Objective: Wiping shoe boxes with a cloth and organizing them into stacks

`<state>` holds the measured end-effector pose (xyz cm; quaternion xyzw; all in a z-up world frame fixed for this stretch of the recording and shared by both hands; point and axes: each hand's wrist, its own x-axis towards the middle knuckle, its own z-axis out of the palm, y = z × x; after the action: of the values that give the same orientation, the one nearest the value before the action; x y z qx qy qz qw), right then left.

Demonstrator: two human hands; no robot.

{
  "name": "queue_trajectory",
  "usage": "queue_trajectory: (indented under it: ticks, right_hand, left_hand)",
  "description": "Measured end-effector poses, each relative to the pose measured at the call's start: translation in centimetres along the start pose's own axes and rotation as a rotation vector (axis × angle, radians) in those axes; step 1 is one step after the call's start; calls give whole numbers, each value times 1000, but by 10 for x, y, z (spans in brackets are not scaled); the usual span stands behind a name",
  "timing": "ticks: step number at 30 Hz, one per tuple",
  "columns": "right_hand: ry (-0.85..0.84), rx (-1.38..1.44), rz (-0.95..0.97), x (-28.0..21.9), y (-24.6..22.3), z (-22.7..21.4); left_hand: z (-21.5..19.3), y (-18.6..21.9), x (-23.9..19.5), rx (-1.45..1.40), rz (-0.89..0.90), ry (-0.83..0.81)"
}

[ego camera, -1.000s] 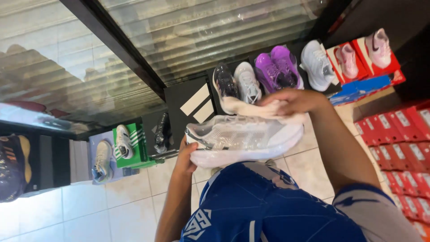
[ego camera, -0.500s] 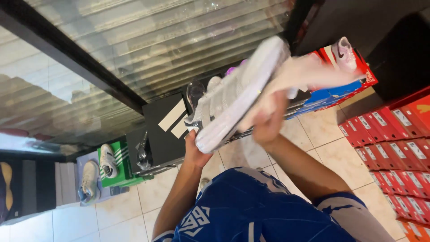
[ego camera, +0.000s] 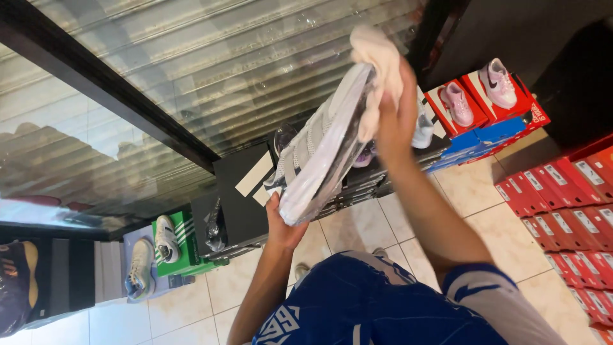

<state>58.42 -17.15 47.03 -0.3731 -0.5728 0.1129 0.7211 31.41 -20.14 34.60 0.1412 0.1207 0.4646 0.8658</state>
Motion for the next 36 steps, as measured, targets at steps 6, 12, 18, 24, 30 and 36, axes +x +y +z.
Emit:
queue_trajectory:
  ticks: [6,12,18,24,30,36]
  right_hand:
    - [171,55,-48,-136,5,92]
    - [164,686,362,-81,-20,62]
    - [209,848,603,-63,6,45]
    - [69,422,677,-116,55,52]
    - [-337,45,59,-131,42,31]
    - [-462,-158,-185,-93,49,19]
  left_hand:
    - [37,-1,0,161,181,191]
    - [94,16,-14,997,894,-74]
    - [77,24,48,827,947,-486]
    - [94,37,78,352,220,85]
    - [95,21,76,457,214,96]
    - [89,3,60,542,213,137]
